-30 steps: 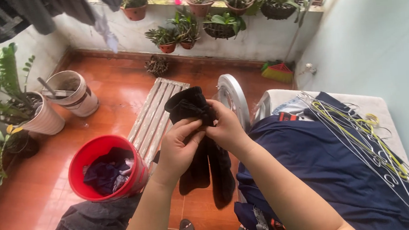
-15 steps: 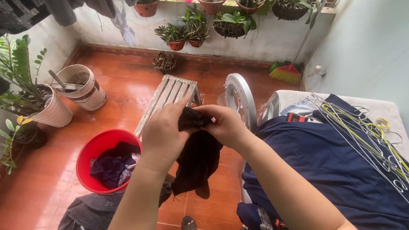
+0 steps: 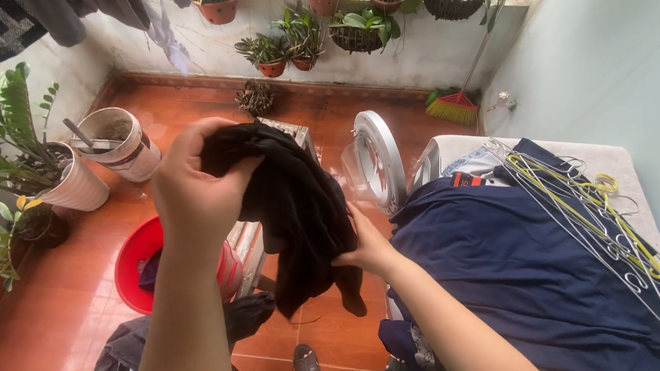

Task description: Matching clothes from a pile and placing them onto hangers.

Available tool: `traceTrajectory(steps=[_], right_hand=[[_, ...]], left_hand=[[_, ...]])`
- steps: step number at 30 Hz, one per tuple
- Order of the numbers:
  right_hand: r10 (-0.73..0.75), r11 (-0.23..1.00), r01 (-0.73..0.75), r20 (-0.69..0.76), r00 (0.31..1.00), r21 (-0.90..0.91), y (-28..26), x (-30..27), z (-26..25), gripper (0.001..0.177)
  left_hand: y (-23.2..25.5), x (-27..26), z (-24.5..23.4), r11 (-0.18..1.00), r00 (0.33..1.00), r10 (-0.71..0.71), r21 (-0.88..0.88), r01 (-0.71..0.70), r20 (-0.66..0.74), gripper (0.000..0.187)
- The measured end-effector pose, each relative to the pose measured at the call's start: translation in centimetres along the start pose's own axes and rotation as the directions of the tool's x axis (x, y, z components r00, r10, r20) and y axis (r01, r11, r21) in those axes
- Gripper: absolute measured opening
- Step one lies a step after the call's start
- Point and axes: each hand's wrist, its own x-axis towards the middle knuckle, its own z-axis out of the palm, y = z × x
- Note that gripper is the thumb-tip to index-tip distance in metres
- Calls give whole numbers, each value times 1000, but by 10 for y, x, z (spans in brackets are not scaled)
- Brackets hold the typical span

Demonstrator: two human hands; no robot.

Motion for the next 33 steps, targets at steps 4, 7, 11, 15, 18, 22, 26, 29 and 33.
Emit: traceTrajectory(steps=[4, 7, 11, 15, 18, 22, 26, 29, 33], right_hand=[[-65, 985, 56, -48, 997, -166, 10, -6, 10, 136], [72, 979, -87, -88, 993, -182, -12, -12, 11, 110], [299, 933, -311, -93, 950, -183, 15, -2, 8, 39], [73, 972, -114, -201, 977, -204, 50, 14, -13, 21], [143, 985, -162, -239, 961, -63, 30, 28, -37, 21], [81, 997, -82, -232, 969, 5, -32, 37, -42, 16], [-63, 973, 96, -157, 986, 210, -60, 51, -24, 22], [-87, 938, 118, -109, 990, 326, -87, 53, -6, 27], [-126, 914, 126, -26, 992, 386, -121, 48, 18, 35]], left_hand=[[2, 2, -13, 987, 1000, 1, -159, -3, -14, 39], [-1, 3, -28, 974, 998, 37, -223, -47, -47, 40], [-14, 1, -56, 989, 989, 42, -133, -62, -144, 39], [-57, -12, -88, 990, 961, 79, 131, -45, -265, 34], [-82, -26, -97, 897, 945, 116, 441, 32, -304, 35], [-105, -48, -79, 822, 955, -134, 509, 255, -263, 39], [-132, -75, -44, 783, 928, -371, 530, 325, -21, 55], [-138, -92, -22, 837, 887, -424, 454, 307, 183, 85], [-136, -109, 3, 971, 888, -199, 205, 122, 414, 133]])
